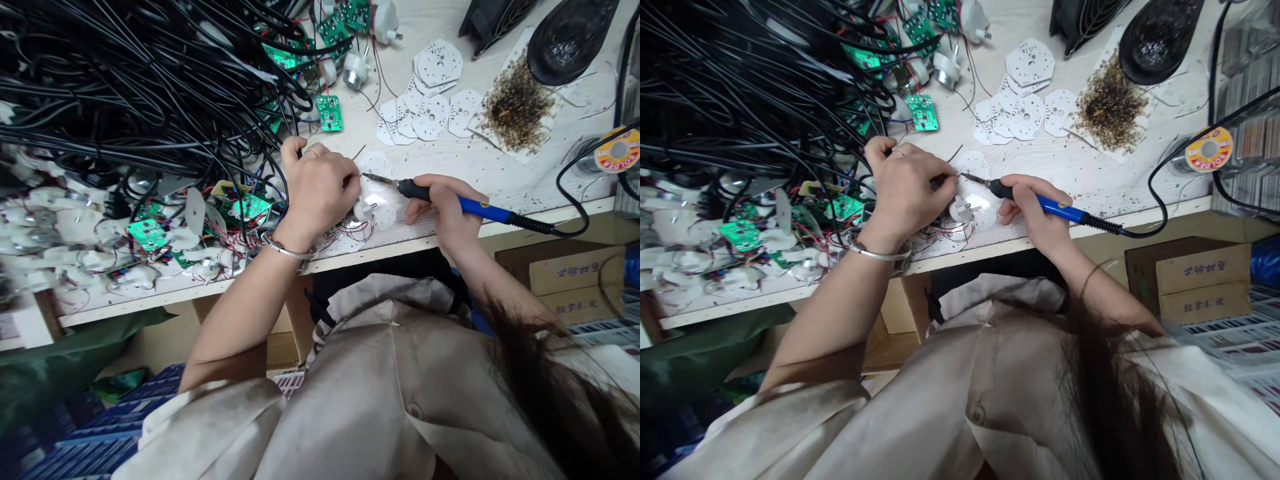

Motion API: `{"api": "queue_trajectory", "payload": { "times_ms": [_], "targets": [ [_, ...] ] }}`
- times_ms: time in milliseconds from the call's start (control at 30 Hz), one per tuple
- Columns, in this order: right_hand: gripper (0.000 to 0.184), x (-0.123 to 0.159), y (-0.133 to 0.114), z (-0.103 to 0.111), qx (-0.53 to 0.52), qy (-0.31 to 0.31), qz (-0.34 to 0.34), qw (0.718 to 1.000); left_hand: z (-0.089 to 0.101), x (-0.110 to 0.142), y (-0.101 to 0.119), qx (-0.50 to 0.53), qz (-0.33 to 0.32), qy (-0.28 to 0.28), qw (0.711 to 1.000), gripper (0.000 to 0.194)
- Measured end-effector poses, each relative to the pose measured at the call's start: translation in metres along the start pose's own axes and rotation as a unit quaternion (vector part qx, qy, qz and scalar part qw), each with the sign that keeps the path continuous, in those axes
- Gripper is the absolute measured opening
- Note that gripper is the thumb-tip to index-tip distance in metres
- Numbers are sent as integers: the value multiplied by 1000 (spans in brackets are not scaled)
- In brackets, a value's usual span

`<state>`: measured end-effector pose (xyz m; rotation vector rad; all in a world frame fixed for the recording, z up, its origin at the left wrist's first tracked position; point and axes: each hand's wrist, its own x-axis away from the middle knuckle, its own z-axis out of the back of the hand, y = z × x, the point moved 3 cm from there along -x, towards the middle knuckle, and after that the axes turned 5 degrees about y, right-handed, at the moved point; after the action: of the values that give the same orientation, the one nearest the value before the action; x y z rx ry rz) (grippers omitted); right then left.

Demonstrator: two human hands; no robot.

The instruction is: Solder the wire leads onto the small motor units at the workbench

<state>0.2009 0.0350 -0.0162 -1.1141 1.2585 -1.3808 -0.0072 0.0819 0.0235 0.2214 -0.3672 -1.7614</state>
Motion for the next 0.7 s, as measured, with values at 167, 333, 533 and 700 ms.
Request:
{"api": "queue_trajectory", "payload": {
  "times_ms": [167,333,533,700],
  "targets": [
    [51,-3,4,-1,2,0,8,1000,0,0,0,-11,-8,11,1000,29],
    [46,-6,5,-1,-26,-7,22,999,0,-1,1,-6,-5,7,1000,30],
    [49,-6,6,0,9,-18,30,999,2,-2,4,-16,11,-13,1000,31],
    [48,-6,7,1,-3,-17,7,1000,2,-3,4,-25,16,-19,999,30]
  ]
}}
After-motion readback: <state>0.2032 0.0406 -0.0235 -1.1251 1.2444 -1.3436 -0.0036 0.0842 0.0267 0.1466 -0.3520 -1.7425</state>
